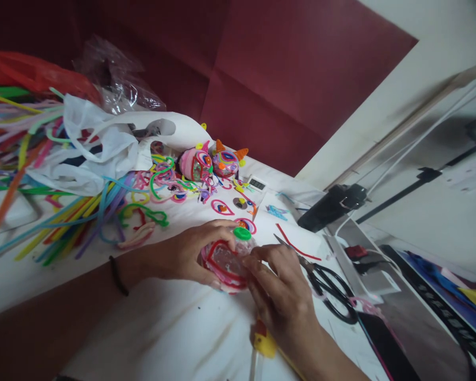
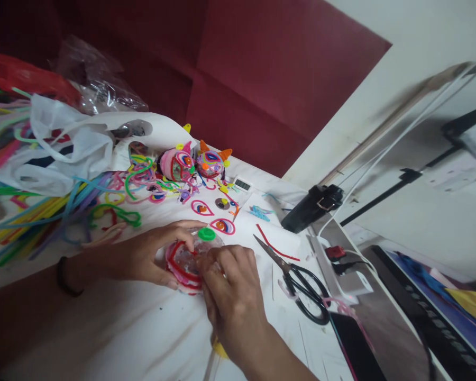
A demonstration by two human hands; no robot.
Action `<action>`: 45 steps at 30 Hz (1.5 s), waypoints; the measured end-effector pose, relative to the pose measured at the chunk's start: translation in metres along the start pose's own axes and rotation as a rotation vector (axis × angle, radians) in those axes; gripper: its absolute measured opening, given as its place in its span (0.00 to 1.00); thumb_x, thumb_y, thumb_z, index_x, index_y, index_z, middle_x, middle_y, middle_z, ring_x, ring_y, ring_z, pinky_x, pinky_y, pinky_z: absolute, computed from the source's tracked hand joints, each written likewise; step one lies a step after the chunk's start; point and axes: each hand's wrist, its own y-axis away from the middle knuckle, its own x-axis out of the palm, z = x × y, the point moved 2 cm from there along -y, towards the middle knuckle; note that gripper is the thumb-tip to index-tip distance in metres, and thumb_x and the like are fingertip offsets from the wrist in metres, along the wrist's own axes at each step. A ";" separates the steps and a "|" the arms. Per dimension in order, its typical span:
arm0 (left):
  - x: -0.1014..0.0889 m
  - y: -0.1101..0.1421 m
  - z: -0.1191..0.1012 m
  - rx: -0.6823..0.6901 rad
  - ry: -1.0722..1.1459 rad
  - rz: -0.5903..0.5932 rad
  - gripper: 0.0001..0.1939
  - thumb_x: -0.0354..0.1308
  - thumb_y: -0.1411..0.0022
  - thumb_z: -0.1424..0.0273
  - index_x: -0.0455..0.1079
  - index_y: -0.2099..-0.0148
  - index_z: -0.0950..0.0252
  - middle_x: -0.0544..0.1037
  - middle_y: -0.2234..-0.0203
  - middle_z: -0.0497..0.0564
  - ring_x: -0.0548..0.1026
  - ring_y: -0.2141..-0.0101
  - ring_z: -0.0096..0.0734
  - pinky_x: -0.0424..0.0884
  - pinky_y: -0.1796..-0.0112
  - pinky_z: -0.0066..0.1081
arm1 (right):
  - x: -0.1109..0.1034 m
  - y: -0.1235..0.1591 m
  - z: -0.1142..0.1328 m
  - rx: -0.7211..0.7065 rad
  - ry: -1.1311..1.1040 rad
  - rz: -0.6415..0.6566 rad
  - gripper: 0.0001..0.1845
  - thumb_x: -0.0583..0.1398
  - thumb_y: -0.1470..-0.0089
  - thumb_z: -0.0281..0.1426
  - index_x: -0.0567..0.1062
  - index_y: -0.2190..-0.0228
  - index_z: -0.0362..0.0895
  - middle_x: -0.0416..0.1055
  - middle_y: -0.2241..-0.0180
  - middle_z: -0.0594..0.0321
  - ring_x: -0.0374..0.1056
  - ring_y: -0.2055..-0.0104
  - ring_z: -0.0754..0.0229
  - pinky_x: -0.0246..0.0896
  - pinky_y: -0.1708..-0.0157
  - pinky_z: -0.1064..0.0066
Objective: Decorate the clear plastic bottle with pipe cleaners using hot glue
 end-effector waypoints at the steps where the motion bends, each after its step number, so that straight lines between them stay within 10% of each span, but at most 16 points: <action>1: 0.000 0.000 0.001 0.010 -0.001 -0.004 0.24 0.72 0.52 0.63 0.72 0.52 0.58 0.71 0.42 0.55 0.65 0.40 0.52 0.62 0.43 0.41 | 0.000 -0.001 0.000 -0.001 -0.004 -0.003 0.11 0.55 0.40 0.19 0.73 0.58 0.42 0.72 0.64 0.56 0.65 0.63 0.55 0.58 0.65 0.61; 17: 0.001 0.006 0.006 -0.074 -0.005 0.048 0.26 0.73 0.54 0.63 0.71 0.52 0.58 0.64 0.37 0.56 0.61 0.37 0.54 0.60 0.40 0.44 | 0.004 -0.010 -0.008 -0.059 0.032 0.013 0.08 0.54 0.38 0.22 0.73 0.63 0.41 0.70 0.70 0.58 0.63 0.67 0.57 0.55 0.67 0.65; 28: 0.002 0.014 0.012 -0.205 0.077 0.028 0.31 0.73 0.57 0.70 0.70 0.49 0.53 0.63 0.35 0.51 0.62 0.38 0.54 0.57 0.39 0.45 | 0.024 -0.016 -0.026 -0.126 0.100 -0.146 0.23 0.43 0.31 0.35 0.72 0.70 0.45 0.69 0.76 0.61 0.61 0.74 0.59 0.49 0.72 0.66; 45: 0.003 -0.003 -0.008 0.026 0.252 -0.024 0.26 0.74 0.53 0.63 0.70 0.52 0.56 0.70 0.43 0.53 0.69 0.44 0.48 0.66 0.46 0.40 | 0.001 -0.030 -0.020 0.032 -0.080 0.174 0.09 0.59 0.46 0.19 0.72 0.67 0.44 0.75 0.68 0.61 0.68 0.68 0.59 0.57 0.66 0.69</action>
